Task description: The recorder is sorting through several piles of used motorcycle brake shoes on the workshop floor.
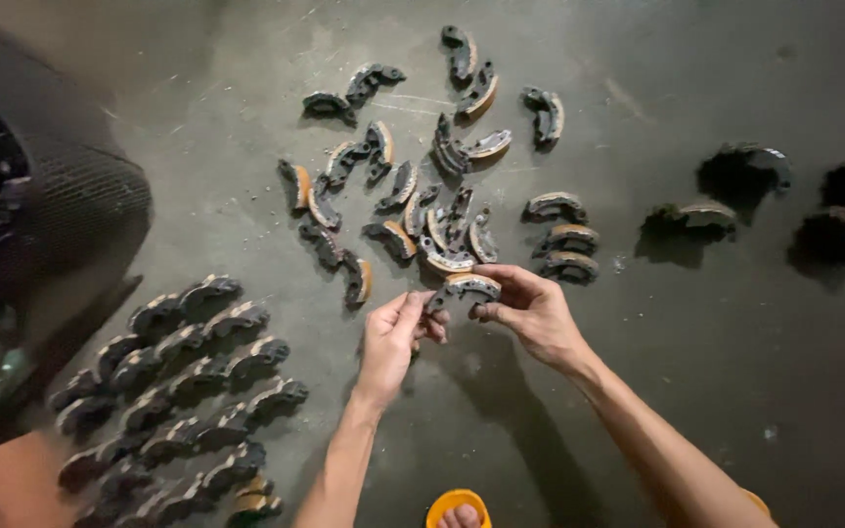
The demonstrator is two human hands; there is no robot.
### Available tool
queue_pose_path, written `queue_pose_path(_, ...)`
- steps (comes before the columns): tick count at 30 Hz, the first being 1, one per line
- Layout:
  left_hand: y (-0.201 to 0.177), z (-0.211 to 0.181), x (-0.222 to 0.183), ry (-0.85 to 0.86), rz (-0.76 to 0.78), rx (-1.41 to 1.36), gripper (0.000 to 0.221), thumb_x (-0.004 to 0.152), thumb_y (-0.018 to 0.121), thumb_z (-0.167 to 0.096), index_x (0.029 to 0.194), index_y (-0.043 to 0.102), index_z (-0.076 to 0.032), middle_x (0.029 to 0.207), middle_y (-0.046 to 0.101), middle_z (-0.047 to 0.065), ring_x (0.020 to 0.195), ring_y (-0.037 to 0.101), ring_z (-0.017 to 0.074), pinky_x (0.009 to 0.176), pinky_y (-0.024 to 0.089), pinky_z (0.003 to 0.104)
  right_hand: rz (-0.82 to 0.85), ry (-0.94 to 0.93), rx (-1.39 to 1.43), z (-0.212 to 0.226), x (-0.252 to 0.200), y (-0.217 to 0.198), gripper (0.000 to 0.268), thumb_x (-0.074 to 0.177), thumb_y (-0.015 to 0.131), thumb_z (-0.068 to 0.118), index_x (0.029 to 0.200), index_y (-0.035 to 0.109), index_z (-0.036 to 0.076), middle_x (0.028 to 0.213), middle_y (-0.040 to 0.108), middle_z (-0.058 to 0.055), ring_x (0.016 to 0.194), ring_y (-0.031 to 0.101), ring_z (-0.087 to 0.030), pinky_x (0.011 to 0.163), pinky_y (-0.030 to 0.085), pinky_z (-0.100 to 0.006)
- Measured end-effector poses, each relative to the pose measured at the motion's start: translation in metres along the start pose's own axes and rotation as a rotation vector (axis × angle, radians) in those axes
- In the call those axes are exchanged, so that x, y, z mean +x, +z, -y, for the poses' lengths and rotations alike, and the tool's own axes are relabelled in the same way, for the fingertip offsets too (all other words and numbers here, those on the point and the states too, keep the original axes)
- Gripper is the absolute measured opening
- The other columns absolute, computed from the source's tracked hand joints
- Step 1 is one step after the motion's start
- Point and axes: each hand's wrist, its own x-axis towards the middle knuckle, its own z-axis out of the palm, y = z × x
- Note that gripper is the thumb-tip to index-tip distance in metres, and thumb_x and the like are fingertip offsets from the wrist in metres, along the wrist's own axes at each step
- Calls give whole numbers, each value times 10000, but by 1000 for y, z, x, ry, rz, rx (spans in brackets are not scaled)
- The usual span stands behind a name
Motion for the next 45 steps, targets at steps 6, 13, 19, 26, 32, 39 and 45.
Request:
queue_pose_path(6, -17, 5, -12, -39, 17, -92, 429, 1080, 493, -289, 1144, 742, 55, 844, 766, 209, 657, 720, 209, 567, 537, 252, 19, 12, -23, -7, -5, 11, 585, 708, 809, -177, 1268, 682, -62, 1121, 742, -186, 858, 693, -191, 690, 664, -383)
queue_pose_path(13, -29, 9, -16, -46, -1, -134, 432, 1079, 494, -275, 1115, 728, 86, 837, 752, 239, 661, 720, 239, 606, 610, 326, 59, 14, -61, 3, -8, 23, 550, 725, 832, -125, 1252, 701, -37, 1028, 754, -133, 774, 666, -136, 676, 661, -342)
queue_pose_path(19, -28, 15, -15, -79, -33, -186, 409, 1069, 519, -265, 1107, 728, 85, 828, 741, 244, 654, 721, 255, 611, 627, 352, 21, -9, -111, 1, -12, 24, 581, 682, 875, -125, 1235, 726, -22, 1001, 779, -124, 775, 656, -106, 678, 633, -307)
queue_pose_path(26, -32, 36, -10, -30, -86, 170, 161, 906, 771, -93, 967, 772, 56, 718, 723, 156, 577, 674, 167, 552, 585, 297, 53, -114, -308, -17, -18, 15, 509, 708, 880, -59, 1193, 736, -12, 1034, 757, -198, 942, 692, -270, 843, 591, -467)
queue_pose_path(32, -25, 79, -6, 4, -40, 156, 123, 909, 755, -87, 856, 783, 21, 613, 694, 162, 473, 679, 188, 483, 564, 297, 67, -241, -731, -31, -20, -5, 476, 675, 891, 95, 1120, 729, 139, 955, 717, -84, 882, 722, -288, 752, 600, -420)
queue_pose_path(39, 7, 65, -1, -33, -9, 111, 130, 917, 729, -81, 881, 770, 37, 636, 681, 134, 495, 648, 151, 506, 539, 277, 102, -389, -1004, -10, -18, -19, 432, 742, 826, 76, 1145, 677, 121, 1026, 593, -101, 908, 617, -320, 792, 556, -431)
queue_pose_path(45, 10, 87, 9, -11, 5, 112, 134, 917, 736, -88, 867, 773, 31, 626, 687, 146, 480, 661, 170, 488, 543, 285, 111, -397, -1033, -13, -19, -29, 435, 769, 822, 160, 1168, 650, 149, 1007, 549, -70, 896, 574, -308, 761, 519, -440)
